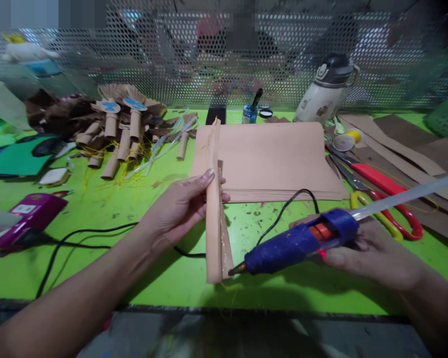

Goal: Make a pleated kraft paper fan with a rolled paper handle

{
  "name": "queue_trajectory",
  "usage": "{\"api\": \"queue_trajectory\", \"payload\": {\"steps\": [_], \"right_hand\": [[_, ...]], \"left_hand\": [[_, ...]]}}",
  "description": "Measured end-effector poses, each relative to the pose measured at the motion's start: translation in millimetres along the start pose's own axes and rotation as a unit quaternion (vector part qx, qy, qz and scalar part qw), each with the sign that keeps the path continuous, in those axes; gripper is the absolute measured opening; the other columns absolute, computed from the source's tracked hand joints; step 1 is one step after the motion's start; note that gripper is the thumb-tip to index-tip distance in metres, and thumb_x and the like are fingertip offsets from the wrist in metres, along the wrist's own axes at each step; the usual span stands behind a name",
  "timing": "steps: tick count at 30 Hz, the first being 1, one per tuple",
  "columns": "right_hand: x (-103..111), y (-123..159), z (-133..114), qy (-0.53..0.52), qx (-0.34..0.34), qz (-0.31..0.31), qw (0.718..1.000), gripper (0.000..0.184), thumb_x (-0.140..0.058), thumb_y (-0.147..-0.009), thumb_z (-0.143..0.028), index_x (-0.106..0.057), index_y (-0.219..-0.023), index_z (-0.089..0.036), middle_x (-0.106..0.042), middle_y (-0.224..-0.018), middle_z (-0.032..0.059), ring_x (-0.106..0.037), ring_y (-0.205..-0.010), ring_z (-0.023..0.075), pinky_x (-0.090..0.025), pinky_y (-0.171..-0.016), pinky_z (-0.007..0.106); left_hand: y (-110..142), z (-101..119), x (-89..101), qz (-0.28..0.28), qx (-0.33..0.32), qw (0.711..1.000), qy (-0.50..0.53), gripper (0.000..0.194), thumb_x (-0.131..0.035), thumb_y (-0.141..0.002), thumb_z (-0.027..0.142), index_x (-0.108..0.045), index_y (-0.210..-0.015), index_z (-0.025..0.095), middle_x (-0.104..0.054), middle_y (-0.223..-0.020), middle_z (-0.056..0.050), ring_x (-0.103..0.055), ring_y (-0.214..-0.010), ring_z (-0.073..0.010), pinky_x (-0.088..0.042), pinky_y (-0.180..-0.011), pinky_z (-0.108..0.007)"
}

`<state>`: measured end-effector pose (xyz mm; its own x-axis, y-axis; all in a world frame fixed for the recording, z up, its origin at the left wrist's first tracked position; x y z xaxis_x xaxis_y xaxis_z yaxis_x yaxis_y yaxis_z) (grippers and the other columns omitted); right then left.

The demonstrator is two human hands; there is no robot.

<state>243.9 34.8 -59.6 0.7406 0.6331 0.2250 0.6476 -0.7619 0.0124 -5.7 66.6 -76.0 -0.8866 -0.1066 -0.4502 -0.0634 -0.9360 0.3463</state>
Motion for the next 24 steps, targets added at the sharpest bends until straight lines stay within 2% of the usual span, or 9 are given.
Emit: {"api": "queue_trajectory", "payload": {"steps": [9,15,21,24], "right_hand": [[3.1,-10.7,0.8,0.017,0.004,-0.003,1.0,0.019,-0.065,-0.083,-0.042,-0.077,-0.081,-0.027,-0.071,-0.072,-0.0002,-0.063,-0.063,0.0145,-0.048,-0.055,0.019],[1.2,-15.2,0.1,-0.037,-0.011,-0.007,0.999,0.025,-0.063,-0.085,-0.043,-0.077,-0.09,-0.023,-0.076,-0.082,0.0046,-0.07,-0.076,0.0195,-0.053,-0.065,0.026],[3.9,-17.9,3.0,0.013,-0.013,0.001,1.0,0.036,-0.057,-0.087,-0.048,-0.076,-0.083,-0.018,-0.074,-0.083,0.0074,-0.066,-0.077,0.0197,-0.049,-0.065,0.027],[5.6,-16.7,3.5,0.032,-0.009,-0.001,0.999,0.038,-0.056,-0.087,-0.049,-0.075,-0.078,-0.018,-0.07,-0.074,0.0055,-0.061,-0.067,0.0174,-0.045,-0.057,0.024]], "left_hand": [[1.7,-1.1,-2.3,-0.01,0.002,1.0,-0.001,0.02,-0.054,-0.089,0.013,-0.069,-0.078,0.005,-0.065,-0.071,-0.006,-0.066,-0.061,-0.013,-0.057,-0.06,-0.019],[2.7,-4.0,-1.5,-0.02,0.013,1.0,-0.012,0.016,-0.057,-0.087,0.017,-0.069,-0.082,0.007,-0.065,-0.073,-0.007,-0.066,-0.064,-0.0136,-0.057,-0.06,-0.019],[3.8,-5.2,-4.0,-0.022,0.017,1.0,-0.01,0.011,-0.064,-0.083,0.017,-0.069,-0.078,0.009,-0.065,-0.074,-0.007,-0.066,-0.065,-0.0134,-0.058,-0.066,-0.021],[4.2,-5.5,-4.0,-0.016,0.022,1.0,-0.009,0.011,-0.064,-0.083,0.017,-0.069,-0.079,0.007,-0.066,-0.074,-0.007,-0.066,-0.063,-0.013,-0.057,-0.063,-0.02]]}}
Point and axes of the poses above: each hand's wrist, its own y-axis away from the middle knuckle, its own x-axis out of the back of the hand, z = x × y, the point moved 5 cm from there along -y, towards the middle knuckle
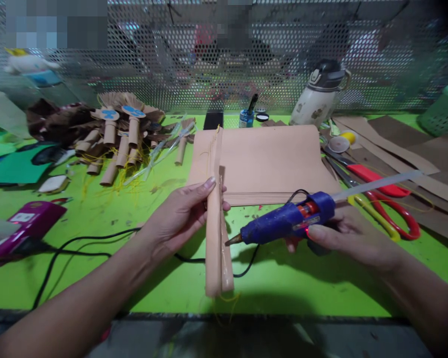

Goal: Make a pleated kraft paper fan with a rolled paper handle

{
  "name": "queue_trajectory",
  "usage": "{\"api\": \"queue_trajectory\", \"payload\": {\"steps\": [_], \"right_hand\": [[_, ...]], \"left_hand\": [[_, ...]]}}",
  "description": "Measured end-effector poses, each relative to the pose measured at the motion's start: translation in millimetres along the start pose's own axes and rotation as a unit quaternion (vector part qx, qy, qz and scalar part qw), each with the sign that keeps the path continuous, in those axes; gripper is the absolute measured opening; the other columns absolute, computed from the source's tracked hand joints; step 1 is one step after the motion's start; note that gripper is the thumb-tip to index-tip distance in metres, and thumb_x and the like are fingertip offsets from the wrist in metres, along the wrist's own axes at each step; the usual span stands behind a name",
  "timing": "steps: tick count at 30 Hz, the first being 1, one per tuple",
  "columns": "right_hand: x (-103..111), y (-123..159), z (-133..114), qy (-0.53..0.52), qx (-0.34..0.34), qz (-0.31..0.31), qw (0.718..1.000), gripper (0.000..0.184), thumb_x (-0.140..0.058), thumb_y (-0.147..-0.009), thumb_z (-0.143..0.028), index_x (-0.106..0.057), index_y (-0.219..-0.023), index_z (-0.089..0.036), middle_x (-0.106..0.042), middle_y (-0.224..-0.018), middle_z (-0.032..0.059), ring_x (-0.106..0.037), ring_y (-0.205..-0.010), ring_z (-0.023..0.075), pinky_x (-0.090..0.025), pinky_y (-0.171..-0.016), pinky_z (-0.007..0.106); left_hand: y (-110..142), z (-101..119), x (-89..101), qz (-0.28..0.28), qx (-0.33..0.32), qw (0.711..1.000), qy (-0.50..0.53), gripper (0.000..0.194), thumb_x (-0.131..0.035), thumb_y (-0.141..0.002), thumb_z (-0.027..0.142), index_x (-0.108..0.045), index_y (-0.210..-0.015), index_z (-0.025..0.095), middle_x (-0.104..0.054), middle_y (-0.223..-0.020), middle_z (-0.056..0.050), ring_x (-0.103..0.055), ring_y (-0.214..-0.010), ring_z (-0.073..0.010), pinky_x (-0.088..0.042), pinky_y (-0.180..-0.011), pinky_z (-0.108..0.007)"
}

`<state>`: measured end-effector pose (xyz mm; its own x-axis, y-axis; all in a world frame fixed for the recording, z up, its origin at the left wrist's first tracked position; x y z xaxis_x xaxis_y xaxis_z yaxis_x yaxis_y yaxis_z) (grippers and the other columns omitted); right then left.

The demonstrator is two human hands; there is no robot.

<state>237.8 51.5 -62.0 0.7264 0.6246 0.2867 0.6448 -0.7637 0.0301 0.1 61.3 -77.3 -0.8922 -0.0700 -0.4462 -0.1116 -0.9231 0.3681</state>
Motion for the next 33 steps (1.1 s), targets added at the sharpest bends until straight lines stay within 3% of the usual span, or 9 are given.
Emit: {"api": "queue_trajectory", "payload": {"steps": [11,17,22,33], "right_hand": [[-1.9,8.9,-1.6,-0.003,-0.008,-0.008,1.0,0.032,-0.064,-0.081,-0.049,-0.071,-0.07,-0.019,-0.058,-0.059,0.0014,-0.052,-0.055,0.0143,-0.041,-0.048,0.021],[1.0,4.0,-6.3,0.0,0.029,0.033,0.999,0.017,-0.066,-0.081,-0.04,-0.075,-0.078,-0.025,-0.06,-0.061,-0.0013,-0.053,-0.055,0.0143,-0.042,-0.048,0.021],[3.7,-0.1,-9.0,0.005,0.036,0.076,0.996,0.017,-0.066,-0.081,-0.036,-0.074,-0.074,-0.023,-0.06,-0.06,-0.0016,-0.051,-0.052,0.0127,-0.039,-0.046,0.02],[2.7,-0.3,-13.9,0.013,0.073,0.073,0.995,0.009,-0.064,-0.084,-0.03,-0.071,-0.08,-0.027,-0.062,-0.066,-0.0055,-0.055,-0.057,0.01,-0.043,-0.051,0.015]], "left_hand": [[-1.8,1.3,3.5,-0.006,0.005,1.0,-0.006,0.016,-0.057,-0.088,0.017,-0.069,-0.084,0.007,-0.067,-0.072,-0.007,-0.068,-0.064,-0.0142,-0.058,-0.061,-0.02],[-0.7,0.8,1.6,-0.011,0.01,1.0,0.002,0.012,-0.061,-0.085,0.016,-0.069,-0.082,0.007,-0.068,-0.075,-0.007,-0.068,-0.062,-0.0138,-0.058,-0.058,-0.019],[2.5,-1.2,-2.8,0.005,0.034,0.999,0.005,0.012,-0.06,-0.085,0.013,-0.068,-0.08,0.008,-0.066,-0.069,-0.006,-0.067,-0.059,-0.0139,-0.057,-0.055,-0.019],[2.6,-4.7,-4.2,0.003,0.057,0.998,-0.002,0.015,-0.054,-0.088,0.013,-0.066,-0.08,0.009,-0.065,-0.066,-0.007,-0.066,-0.059,-0.0146,-0.057,-0.055,-0.021]]}}
Point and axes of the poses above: each hand's wrist, its own y-axis away from the middle knuckle, its own x-axis out of the back of the hand, z = x × y, the point moved 5 cm from there along -y, towards the middle knuckle
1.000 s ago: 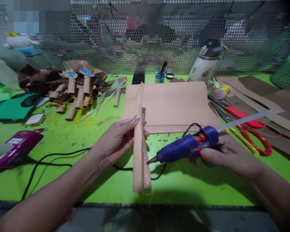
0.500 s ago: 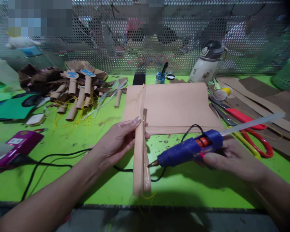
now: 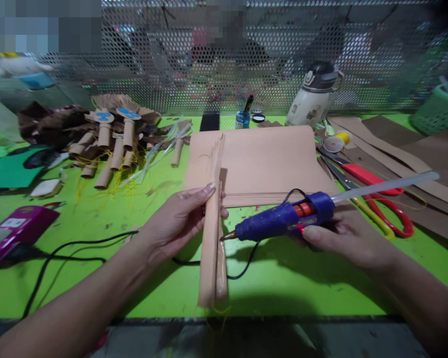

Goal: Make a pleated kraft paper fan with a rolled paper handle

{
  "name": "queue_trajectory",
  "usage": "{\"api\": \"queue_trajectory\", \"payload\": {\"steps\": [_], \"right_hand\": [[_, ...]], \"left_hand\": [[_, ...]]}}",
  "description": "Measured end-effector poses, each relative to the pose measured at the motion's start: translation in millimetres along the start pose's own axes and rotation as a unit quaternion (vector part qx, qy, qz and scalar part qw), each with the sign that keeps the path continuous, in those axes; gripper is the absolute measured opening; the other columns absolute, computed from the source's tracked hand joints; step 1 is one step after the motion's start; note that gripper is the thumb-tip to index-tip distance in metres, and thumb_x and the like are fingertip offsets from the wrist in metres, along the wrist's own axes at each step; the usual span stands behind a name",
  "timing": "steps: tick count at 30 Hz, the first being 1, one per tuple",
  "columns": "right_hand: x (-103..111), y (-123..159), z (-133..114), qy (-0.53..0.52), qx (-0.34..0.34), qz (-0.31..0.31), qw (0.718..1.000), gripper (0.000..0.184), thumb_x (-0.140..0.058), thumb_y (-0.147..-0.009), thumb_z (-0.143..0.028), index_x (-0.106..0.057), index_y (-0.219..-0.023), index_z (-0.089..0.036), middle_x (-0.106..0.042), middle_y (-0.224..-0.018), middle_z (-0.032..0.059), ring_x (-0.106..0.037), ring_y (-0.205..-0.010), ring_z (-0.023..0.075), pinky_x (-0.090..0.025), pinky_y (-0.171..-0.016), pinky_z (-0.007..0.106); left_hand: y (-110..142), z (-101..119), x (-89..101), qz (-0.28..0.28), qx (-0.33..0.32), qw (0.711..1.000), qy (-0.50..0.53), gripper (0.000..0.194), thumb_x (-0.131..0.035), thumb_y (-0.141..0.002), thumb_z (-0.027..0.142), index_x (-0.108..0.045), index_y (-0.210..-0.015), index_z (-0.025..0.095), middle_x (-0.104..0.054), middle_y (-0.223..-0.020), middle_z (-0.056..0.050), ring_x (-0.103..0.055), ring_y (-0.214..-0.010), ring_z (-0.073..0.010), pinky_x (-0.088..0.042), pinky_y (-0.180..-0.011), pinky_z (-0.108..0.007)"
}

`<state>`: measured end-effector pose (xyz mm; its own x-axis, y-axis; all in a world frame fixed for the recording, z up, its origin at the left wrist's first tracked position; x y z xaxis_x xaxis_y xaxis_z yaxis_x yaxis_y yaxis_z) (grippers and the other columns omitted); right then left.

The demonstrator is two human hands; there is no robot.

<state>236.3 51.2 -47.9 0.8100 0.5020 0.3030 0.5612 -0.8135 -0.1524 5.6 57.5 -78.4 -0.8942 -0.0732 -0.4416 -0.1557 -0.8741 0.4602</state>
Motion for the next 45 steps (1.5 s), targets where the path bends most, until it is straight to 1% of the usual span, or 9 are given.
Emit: {"api": "queue_trajectory", "payload": {"steps": [4,9,18,23,28,34,38,41,45], "right_hand": [[-3.5,-1.5,-4.1,-0.013,0.022,0.001,1.0,0.005,-0.066,-0.082,-0.026,-0.071,-0.081,-0.027,-0.066,-0.071,-0.0047,-0.06,-0.063,0.0121,-0.048,-0.056,0.017],[-5.8,0.5,0.8,-0.026,-0.002,-0.008,1.0,0.009,-0.066,-0.082,-0.026,-0.071,-0.089,-0.027,-0.069,-0.079,-0.0025,-0.064,-0.069,0.0162,-0.052,-0.06,0.021],[-4.4,10.4,13.9,-0.042,-0.055,-0.082,0.994,0.018,-0.066,-0.081,-0.039,-0.075,-0.086,-0.024,-0.065,-0.068,0.0005,-0.06,-0.062,0.0166,-0.049,-0.056,0.022],[-3.2,3.9,7.5,-0.027,-0.022,-0.041,0.999,0.012,-0.066,-0.082,-0.036,-0.073,-0.081,-0.027,-0.064,-0.066,-0.0019,-0.059,-0.06,0.0146,-0.047,-0.053,0.02],[1.1,-1.8,2.2,0.051,0.018,0.032,0.998,0.007,-0.064,-0.084,-0.031,-0.069,-0.083,-0.026,-0.064,-0.07,-0.0025,-0.058,-0.062,0.0139,-0.047,-0.055,0.021],[1.2,-1.3,2.2,0.089,0.042,0.053,0.994,0.009,-0.064,-0.083,-0.032,-0.066,-0.079,-0.025,-0.063,-0.068,-0.0008,-0.059,-0.06,0.0165,-0.051,-0.058,0.027],[4.1,2.8,-1.6,0.119,0.05,0.076,0.989,0.006,-0.068,-0.08,-0.029,-0.068,-0.083,-0.024,-0.066,-0.071,-0.0002,-0.063,-0.063,0.017,-0.053,-0.059,0.026],[2.4,4.9,-4.3,0.141,0.051,0.052,0.987,0.006,-0.067,-0.082,-0.027,-0.069,-0.085,-0.024,-0.07,-0.076,-0.0002,-0.065,-0.067,0.0166,-0.053,-0.061,0.023],[-3.1,6.8,-1.9,0.147,0.041,-0.007,0.988,0.015,-0.061,-0.086,-0.033,-0.064,-0.077,-0.022,-0.067,-0.069,-0.0003,-0.063,-0.062,0.0155,-0.05,-0.056,0.022]], "left_hand": [[-0.2,0.0,0.5,0.0,-0.007,1.0,-0.011,0.015,-0.055,-0.088,0.014,-0.067,-0.082,0.008,-0.065,-0.066,-0.006,-0.067,-0.059,-0.0147,-0.057,-0.055,-0.021],[-0.7,-0.5,1.3,0.006,-0.003,1.0,-0.012,0.011,-0.059,-0.085,0.012,-0.068,-0.08,0.008,-0.065,-0.067,-0.006,-0.067,-0.058,-0.015,-0.058,-0.054,-0.022],[-3.3,2.4,5.7,0.031,-0.015,0.999,0.005,0.016,-0.056,-0.087,0.01,-0.069,-0.079,0.007,-0.067,-0.069,-0.006,-0.067,-0.056,-0.013,-0.058,-0.054,-0.019],[-0.9,0.2,4.0,0.016,-0.006,1.0,0.0,0.011,-0.059,-0.085,0.012,-0.07,-0.083,0.008,-0.068,-0.072,-0.007,-0.067,-0.057,-0.0138,-0.057,-0.053,-0.02],[1.5,-2.8,-0.5,-0.021,-0.003,1.0,-0.012,0.008,-0.068,-0.079,0.016,-0.069,-0.076,0.009,-0.067,-0.068,-0.006,-0.066,-0.058,-0.0141,-0.056,-0.054,-0.02],[-0.1,-5.9,-0.2,-0.021,-0.006,0.999,-0.033,0.015,-0.075,-0.074,0.023,-0.071,-0.077,0.008,-0.069,-0.069,-0.007,-0.062,-0.058,-0.0102,-0.053,-0.054,-0.015],[-0.2,-7.2,-0.2,-0.019,-0.002,0.999,-0.044,0.018,-0.077,-0.072,0.025,-0.071,-0.075,0.009,-0.069,-0.066,-0.006,-0.061,-0.055,-0.0104,-0.052,-0.052,-0.017],[-0.1,-6.7,0.9,-0.018,-0.002,0.998,-0.053,0.018,-0.076,-0.073,0.027,-0.07,-0.075,0.01,-0.067,-0.063,-0.006,-0.061,-0.055,-0.0114,-0.052,-0.053,-0.018],[-1.1,-5.4,3.7,-0.016,-0.005,0.999,-0.049,0.017,-0.075,-0.075,0.026,-0.07,-0.078,0.01,-0.066,-0.065,-0.005,-0.063,-0.059,-0.0135,-0.054,-0.054,-0.02]]}}
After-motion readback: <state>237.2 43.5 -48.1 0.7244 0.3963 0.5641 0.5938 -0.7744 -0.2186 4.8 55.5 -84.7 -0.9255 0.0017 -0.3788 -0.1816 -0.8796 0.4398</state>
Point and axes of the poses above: each hand's wrist, its own y-axis away from the middle knuckle, its own x-axis out of the back of the hand, z = x × y, the point moved 5 cm from there along -y, towards the middle knuckle
